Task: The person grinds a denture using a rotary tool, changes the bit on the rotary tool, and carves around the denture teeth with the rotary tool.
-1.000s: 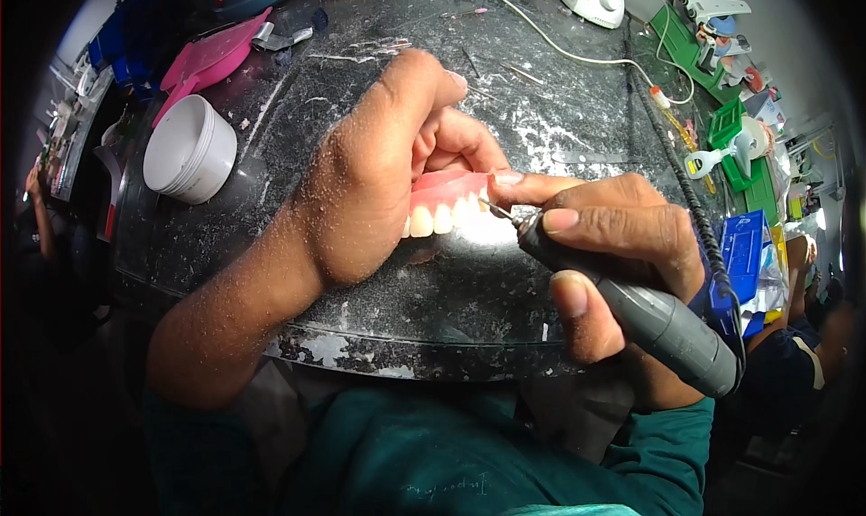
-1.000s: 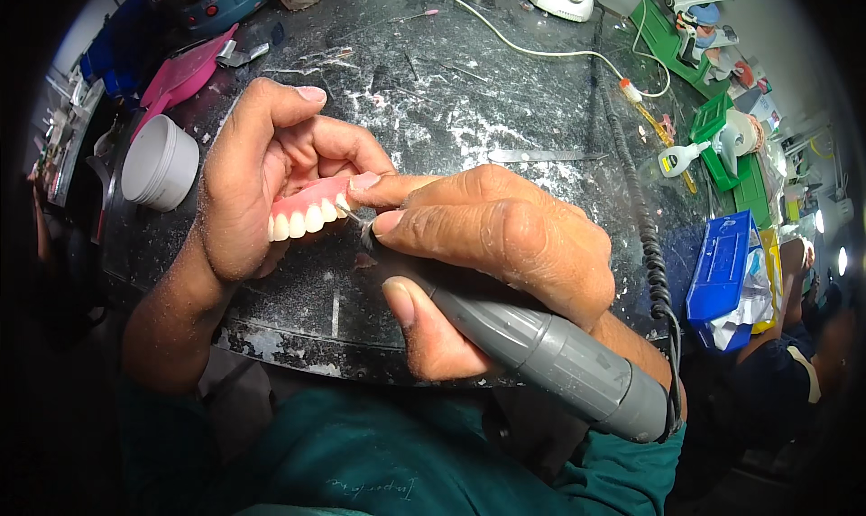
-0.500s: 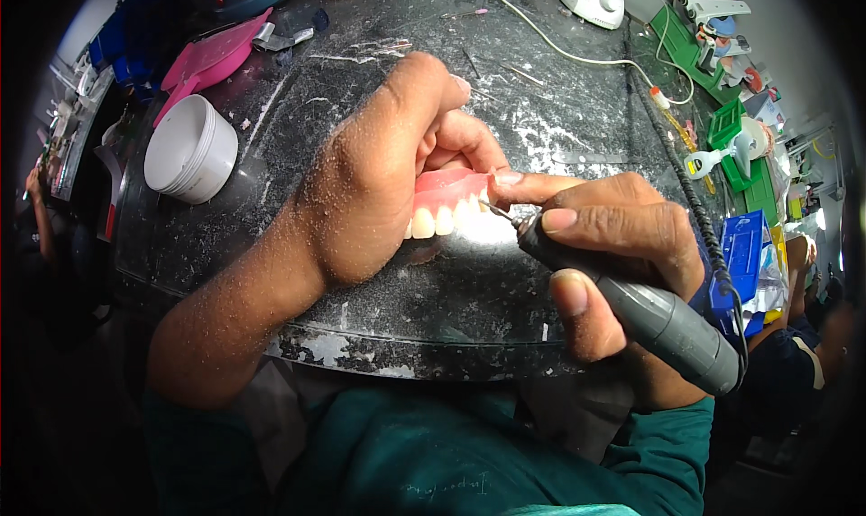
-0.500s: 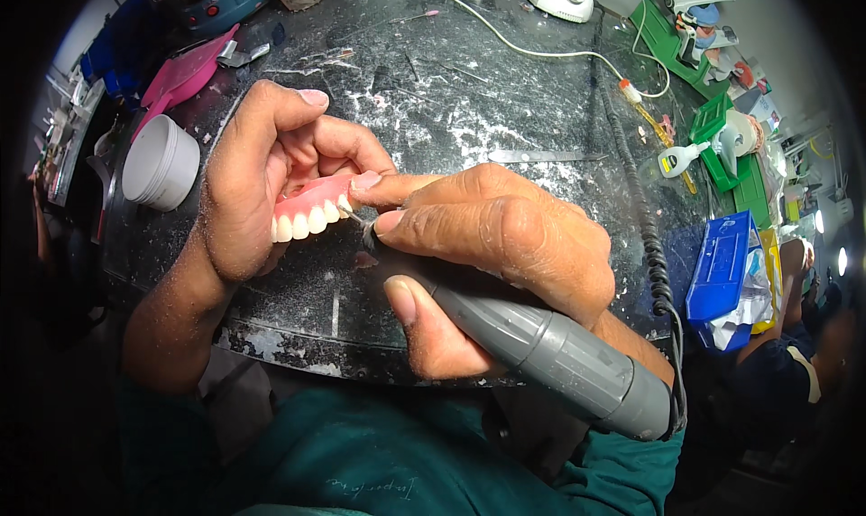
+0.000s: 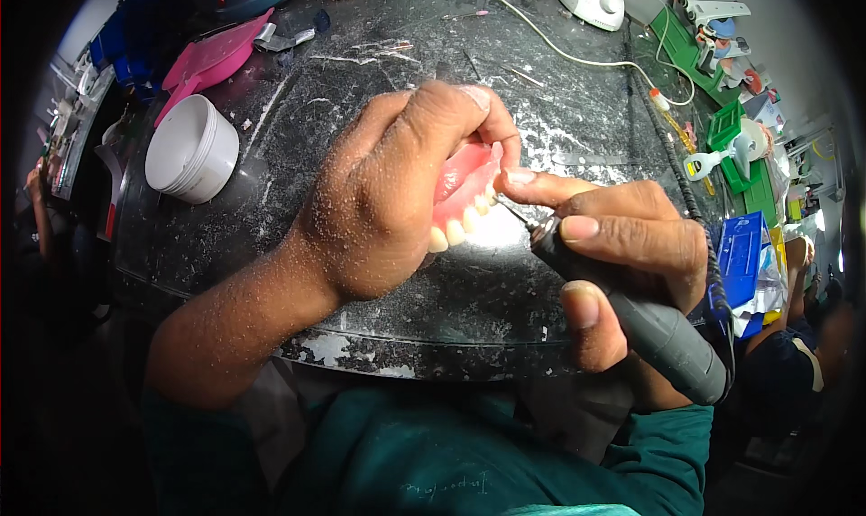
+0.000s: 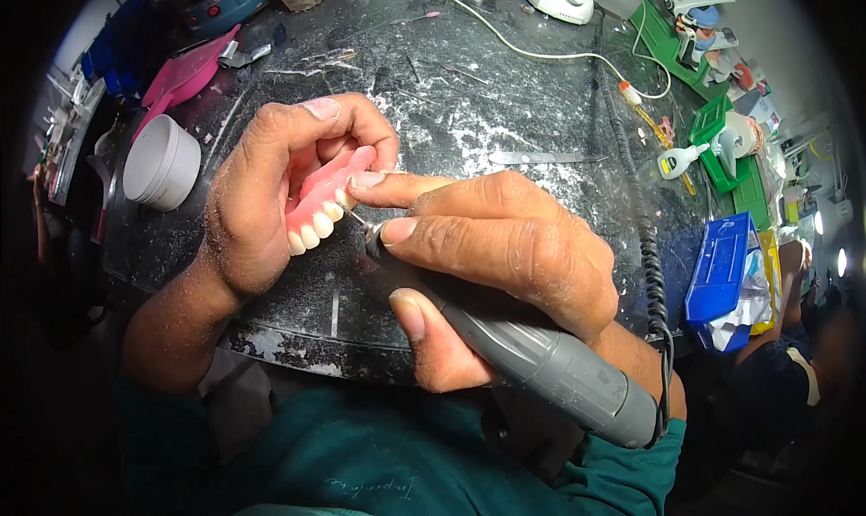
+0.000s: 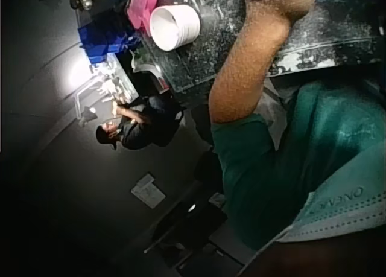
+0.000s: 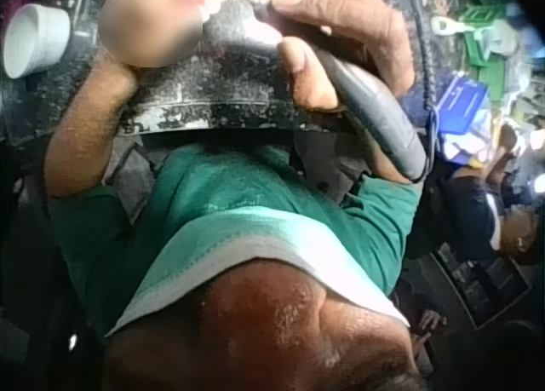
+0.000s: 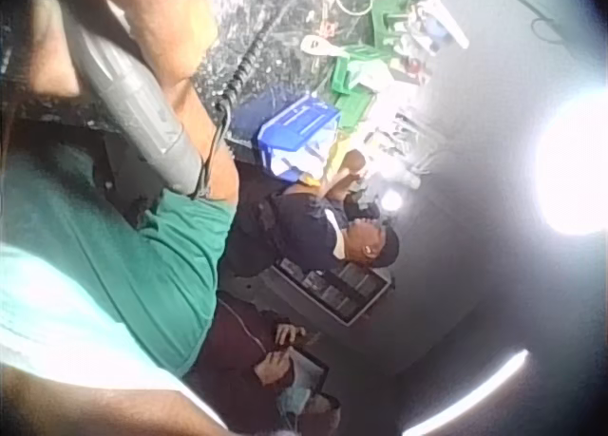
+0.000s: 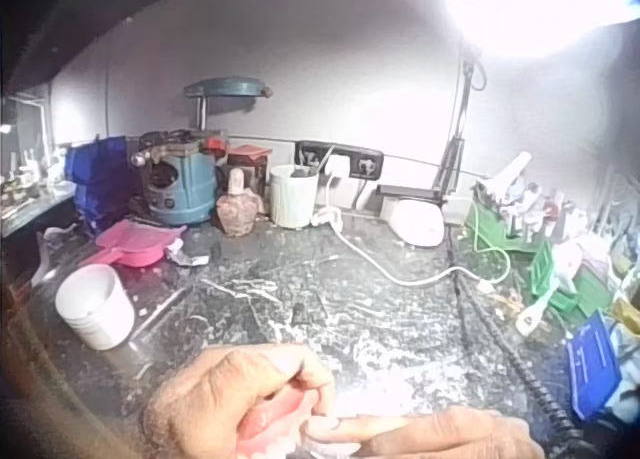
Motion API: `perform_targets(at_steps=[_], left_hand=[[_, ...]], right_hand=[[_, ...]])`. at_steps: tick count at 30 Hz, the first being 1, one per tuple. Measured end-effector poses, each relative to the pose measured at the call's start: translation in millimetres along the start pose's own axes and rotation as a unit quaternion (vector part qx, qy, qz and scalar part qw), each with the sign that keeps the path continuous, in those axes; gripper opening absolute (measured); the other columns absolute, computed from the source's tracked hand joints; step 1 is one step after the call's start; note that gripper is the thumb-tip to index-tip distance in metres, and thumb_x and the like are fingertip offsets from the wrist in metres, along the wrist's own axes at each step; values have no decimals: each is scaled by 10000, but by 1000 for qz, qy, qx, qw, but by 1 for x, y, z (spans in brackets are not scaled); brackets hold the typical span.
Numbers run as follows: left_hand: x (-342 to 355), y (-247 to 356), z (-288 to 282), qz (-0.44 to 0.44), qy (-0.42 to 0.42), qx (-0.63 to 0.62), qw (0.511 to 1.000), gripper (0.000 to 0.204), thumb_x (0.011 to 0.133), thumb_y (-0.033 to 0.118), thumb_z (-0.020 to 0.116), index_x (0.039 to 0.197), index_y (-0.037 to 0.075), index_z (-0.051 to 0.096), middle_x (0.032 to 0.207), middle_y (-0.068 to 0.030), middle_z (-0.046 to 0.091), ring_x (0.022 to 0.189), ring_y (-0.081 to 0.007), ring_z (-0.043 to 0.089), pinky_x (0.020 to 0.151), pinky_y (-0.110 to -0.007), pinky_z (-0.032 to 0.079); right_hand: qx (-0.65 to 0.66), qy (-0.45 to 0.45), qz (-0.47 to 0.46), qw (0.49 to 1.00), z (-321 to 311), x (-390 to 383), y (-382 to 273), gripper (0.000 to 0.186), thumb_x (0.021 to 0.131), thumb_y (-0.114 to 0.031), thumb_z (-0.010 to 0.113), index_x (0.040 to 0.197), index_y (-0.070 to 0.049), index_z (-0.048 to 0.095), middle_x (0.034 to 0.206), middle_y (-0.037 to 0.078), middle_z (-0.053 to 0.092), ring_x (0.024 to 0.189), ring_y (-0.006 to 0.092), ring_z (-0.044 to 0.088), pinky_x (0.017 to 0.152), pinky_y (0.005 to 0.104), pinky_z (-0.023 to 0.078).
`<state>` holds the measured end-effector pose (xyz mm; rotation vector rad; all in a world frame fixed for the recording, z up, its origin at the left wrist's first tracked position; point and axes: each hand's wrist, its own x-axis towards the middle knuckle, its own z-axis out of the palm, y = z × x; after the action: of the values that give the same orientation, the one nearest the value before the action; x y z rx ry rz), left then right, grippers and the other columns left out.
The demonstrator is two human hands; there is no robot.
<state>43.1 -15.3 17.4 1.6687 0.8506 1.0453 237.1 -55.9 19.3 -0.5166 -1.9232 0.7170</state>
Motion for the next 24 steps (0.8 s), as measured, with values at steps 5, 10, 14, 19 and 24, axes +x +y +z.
perform_targets(at_steps=[5, 10, 14, 19, 24], left_hand=[[-1, 0, 1, 25, 1, -22, 999, 439, 967, 329, 288, 815, -6, 528, 779, -27, 490, 702, -86, 415, 658, -245, 346], [-1, 2, -1, 16, 5, -41, 999, 365, 945, 319, 325, 870, 5, 496, 799, -30, 456, 699, -89, 397, 638, -239, 329], [-3, 5, 4, 48, 23, -113, 992, 313, 873, 310, 392, 1009, 29, 408, 872, -55, 419, 762, -105, 376, 713, -254, 338], [-4, -1, 12, 150, 70, -84, 983, 361, 825, 277, 446, 1074, 32, 355, 928, -86, 408, 815, -118, 370, 777, -267, 344], [-5, 1, 12, 136, 67, -89, 984, 371, 825, 273, 460, 1080, 26, 354, 927, -90, 412, 817, -116, 374, 778, -270, 345]], right_hand=[[-12, -12, -13, 1000, 0, 1, 2, 314, 912, -195, 649, 1123, -16, 500, 935, 168, 545, 1016, 385, 628, 929, 517, 514], [7, 46, -44, 998, 6, -2, 5, 316, 925, -244, 628, 1102, -27, 481, 911, 164, 521, 992, 384, 634, 881, 489, 538], [28, 109, -24, 993, 17, -5, 1, 326, 927, -274, 625, 1096, -42, 471, 917, 162, 509, 980, 385, 636, 868, 476, 540], [-1, 47, -13, 999, 3, -2, -1, 327, 926, -275, 626, 1107, -60, 460, 957, 162, 505, 1010, 377, 624, 906, 478, 517], [-11, 25, -1, 1000, 0, 0, -4, 330, 929, -266, 630, 1118, -58, 457, 994, 173, 515, 1046, 370, 617, 913, 476, 512]])
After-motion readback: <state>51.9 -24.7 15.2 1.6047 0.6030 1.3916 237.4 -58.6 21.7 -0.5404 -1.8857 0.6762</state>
